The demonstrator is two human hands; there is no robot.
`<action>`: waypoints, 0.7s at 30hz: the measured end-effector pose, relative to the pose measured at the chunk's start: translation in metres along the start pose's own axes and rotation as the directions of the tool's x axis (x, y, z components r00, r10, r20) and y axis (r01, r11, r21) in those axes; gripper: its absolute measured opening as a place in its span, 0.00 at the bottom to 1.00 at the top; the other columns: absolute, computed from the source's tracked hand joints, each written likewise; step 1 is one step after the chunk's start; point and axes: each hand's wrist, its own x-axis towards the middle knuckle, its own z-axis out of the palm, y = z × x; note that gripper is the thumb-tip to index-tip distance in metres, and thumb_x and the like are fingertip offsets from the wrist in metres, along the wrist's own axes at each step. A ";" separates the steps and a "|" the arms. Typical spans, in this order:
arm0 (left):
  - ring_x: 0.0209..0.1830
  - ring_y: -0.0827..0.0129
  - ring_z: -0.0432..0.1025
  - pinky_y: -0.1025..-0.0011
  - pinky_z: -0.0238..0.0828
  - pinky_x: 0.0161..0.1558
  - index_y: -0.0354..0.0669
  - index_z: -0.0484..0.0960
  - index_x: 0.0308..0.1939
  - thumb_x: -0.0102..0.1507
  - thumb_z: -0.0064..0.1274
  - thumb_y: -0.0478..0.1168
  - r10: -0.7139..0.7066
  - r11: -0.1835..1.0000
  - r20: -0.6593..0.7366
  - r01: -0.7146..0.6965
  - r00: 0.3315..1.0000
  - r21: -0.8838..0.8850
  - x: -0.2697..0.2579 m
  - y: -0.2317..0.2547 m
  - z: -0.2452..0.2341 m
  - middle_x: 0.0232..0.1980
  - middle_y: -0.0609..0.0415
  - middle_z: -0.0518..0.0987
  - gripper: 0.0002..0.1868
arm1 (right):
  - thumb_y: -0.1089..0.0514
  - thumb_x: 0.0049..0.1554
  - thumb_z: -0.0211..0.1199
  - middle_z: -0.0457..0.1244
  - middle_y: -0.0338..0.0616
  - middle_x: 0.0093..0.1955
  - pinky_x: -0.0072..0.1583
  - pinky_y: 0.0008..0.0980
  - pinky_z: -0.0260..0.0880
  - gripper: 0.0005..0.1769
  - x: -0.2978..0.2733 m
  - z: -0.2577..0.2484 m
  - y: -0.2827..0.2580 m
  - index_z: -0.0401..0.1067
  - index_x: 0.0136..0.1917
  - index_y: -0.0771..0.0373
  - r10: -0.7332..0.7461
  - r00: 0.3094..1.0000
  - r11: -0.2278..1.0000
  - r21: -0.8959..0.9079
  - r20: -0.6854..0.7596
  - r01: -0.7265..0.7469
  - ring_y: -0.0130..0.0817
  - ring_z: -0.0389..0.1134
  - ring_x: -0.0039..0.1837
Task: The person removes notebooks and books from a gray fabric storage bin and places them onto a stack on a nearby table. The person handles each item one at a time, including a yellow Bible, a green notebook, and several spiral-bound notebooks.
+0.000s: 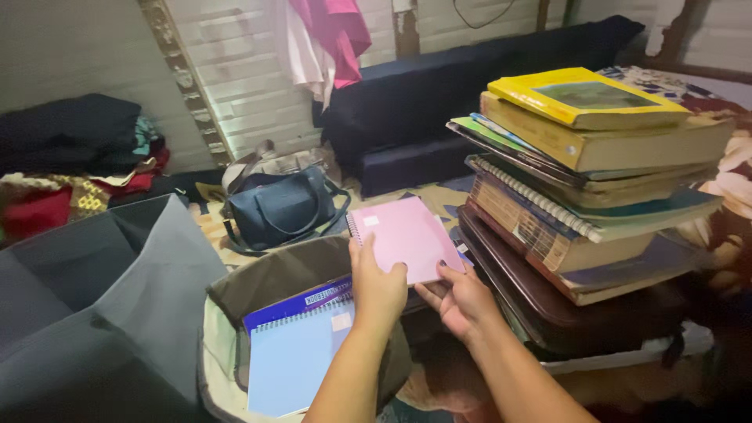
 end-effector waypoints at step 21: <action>0.80 0.47 0.50 0.63 0.49 0.73 0.36 0.56 0.74 0.55 0.60 0.40 -0.184 0.983 0.189 0.176 0.965 0.060 -0.022 -0.030 -0.008 0.80 0.34 0.51 0.46 | 0.67 0.53 0.58 0.65 0.45 0.56 0.55 0.47 0.68 0.18 0.033 -0.009 0.019 0.66 0.58 0.61 -0.226 0.918 0.959 -0.240 -0.327 0.150 0.42 0.67 0.58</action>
